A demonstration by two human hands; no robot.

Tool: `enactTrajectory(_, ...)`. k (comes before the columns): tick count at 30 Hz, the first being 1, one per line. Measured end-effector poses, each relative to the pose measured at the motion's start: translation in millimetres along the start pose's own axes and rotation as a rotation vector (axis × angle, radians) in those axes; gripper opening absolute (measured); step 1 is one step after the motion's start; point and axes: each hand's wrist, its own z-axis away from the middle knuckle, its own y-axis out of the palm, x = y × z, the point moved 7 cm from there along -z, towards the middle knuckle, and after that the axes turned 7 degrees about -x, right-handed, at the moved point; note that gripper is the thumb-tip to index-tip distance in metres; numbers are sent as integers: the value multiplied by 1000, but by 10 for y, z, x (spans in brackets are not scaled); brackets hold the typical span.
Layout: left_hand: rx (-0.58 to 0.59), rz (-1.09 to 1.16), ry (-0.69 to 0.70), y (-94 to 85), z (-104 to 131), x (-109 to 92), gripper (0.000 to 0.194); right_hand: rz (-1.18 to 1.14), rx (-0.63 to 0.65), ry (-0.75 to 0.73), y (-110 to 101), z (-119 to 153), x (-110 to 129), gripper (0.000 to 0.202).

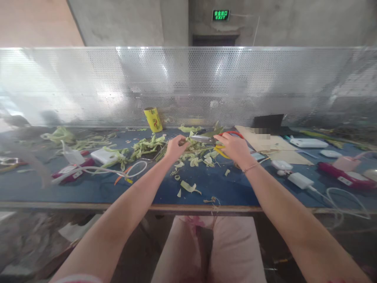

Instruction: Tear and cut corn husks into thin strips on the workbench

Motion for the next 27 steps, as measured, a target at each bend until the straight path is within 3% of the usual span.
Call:
enactTrajectory(8,26,-81,3,10,-3,0,16,-72,20,41,-8,-6,1,36)
enactTrajectory(27,29,-1,-38,46,-15,74,19,-177,119,111,-44,-21,13,34)
